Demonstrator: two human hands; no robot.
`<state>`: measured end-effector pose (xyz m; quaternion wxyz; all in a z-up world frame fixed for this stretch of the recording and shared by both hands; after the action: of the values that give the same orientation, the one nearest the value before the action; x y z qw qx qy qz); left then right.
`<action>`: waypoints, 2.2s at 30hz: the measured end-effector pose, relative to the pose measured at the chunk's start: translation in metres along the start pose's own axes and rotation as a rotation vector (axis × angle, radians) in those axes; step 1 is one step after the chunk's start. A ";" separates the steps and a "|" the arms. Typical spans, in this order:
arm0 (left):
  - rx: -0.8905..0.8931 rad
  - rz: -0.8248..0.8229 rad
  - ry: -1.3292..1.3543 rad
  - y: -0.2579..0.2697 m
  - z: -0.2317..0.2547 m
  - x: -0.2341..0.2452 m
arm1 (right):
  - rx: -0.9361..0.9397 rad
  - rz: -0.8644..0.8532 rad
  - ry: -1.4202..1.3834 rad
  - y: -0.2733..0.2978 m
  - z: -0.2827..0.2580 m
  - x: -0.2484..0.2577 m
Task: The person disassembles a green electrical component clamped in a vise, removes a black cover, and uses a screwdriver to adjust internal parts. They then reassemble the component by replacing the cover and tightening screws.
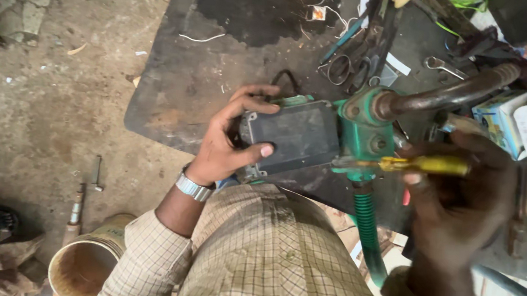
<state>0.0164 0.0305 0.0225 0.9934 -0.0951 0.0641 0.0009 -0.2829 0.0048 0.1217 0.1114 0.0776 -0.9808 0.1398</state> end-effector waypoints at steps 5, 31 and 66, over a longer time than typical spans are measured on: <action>0.027 -0.002 0.019 0.000 0.000 0.001 | 0.170 -0.061 -0.241 0.004 0.023 -0.020; 0.027 -0.022 0.037 -0.001 -0.001 0.003 | 0.420 -0.348 0.061 -0.009 0.029 -0.030; 0.001 -0.021 0.023 0.000 -0.003 0.002 | 0.618 -0.437 0.266 -0.041 -0.010 -0.012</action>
<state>0.0182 0.0299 0.0188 0.9926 -0.0953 0.0746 -0.0104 -0.2614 -0.0301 0.1389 0.2359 0.2953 -0.8300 0.4103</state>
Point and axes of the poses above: each hand's wrist, its own y-axis away from the middle knuckle, its own x-axis out of the back of the hand, z = x × y, the point moved 1 cm from there along -y, towards the middle knuckle, and after that the axes turned 1 degree about x, right-handed, at the moved point
